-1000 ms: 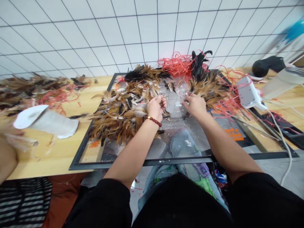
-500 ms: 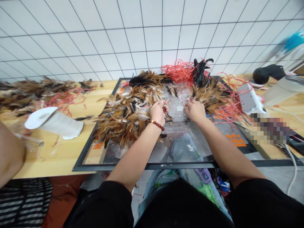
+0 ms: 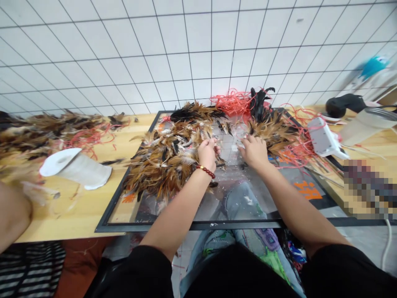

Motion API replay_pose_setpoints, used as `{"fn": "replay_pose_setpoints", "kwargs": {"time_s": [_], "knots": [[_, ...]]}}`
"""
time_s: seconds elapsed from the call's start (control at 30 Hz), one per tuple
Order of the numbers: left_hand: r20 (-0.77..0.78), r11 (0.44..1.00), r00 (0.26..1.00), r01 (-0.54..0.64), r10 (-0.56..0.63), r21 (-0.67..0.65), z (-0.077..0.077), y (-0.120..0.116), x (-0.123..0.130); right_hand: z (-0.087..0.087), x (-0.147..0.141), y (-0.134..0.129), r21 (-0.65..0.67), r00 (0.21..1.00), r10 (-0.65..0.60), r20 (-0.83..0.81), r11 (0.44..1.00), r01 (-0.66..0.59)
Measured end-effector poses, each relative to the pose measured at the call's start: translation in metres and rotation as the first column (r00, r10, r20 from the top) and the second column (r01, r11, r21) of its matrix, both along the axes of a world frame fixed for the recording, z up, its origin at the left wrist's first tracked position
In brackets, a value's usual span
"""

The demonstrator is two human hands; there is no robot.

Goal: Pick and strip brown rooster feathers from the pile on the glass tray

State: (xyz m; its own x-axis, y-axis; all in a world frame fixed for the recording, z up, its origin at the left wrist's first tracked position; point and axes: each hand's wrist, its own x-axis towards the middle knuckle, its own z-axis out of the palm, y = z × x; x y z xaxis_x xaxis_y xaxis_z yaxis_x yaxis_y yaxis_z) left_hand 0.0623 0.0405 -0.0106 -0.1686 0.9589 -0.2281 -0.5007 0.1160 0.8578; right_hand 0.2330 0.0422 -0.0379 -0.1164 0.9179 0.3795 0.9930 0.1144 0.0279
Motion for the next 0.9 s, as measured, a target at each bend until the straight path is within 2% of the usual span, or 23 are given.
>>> {"fn": "replay_pose_setpoints", "kwargs": {"time_s": [0.1, 0.2, 0.33, 0.4, 0.47, 0.53, 0.63, 0.73, 0.83, 0.9], "knots": [[0.020, 0.998, 0.999, -0.042, 0.042, -0.040, 0.000, 0.001, -0.001, -0.006, -0.004, 0.001, -0.134, 0.999, -0.046, 0.016, 0.990, 0.048], [0.020, 0.998, 1.000, -0.023, 0.025, -0.059, -0.001, 0.002, -0.001, -0.005, -0.008, -0.002, -0.179, 1.000, 0.024, 0.011, 0.984, -0.022], [-0.023, 0.999, 0.999, 0.033, -0.034, -0.042, -0.003, 0.001, 0.001, 0.004, -0.011, -0.008, -0.066, 0.981, 0.195, -0.008, 0.979, -0.195], [-0.052, 0.997, 0.996, 0.072, -0.074, -0.026, -0.003, 0.000, 0.001, 0.008, -0.010, -0.008, -0.009, 0.970, 0.238, -0.039, 0.971, -0.239], [-0.066, 0.996, 0.994, 0.089, -0.089, -0.011, -0.004, 0.000, 0.001, 0.009, -0.006, -0.006, 0.003, 0.974, 0.212, -0.073, 0.977, -0.213], [-0.057, 0.997, 0.995, 0.077, -0.077, -0.006, -0.004, 0.000, 0.002, 0.007, 0.000, -0.004, -0.021, 0.988, 0.137, -0.069, 0.990, -0.138], [-0.018, 0.999, 0.999, 0.040, -0.040, -0.025, -0.004, 0.001, 0.002, 0.003, 0.010, -0.002, -0.110, 0.998, 0.051, 0.031, 0.993, -0.048], [0.012, 0.999, 1.000, 0.017, -0.016, -0.049, -0.003, 0.002, 0.002, 0.006, 0.014, 0.002, -0.194, 0.990, 0.060, 0.127, 0.980, -0.035], [0.030, 0.999, 0.999, 0.017, -0.015, -0.049, -0.001, 0.001, 0.001, 0.017, 0.008, 0.012, -0.248, 0.947, 0.192, 0.256, 0.960, -0.127], [0.033, 0.999, 0.999, 0.016, -0.015, -0.044, 0.001, 0.001, 0.001, 0.025, 0.002, 0.021, -0.319, 0.874, 0.322, 0.364, 0.925, -0.208]]}}
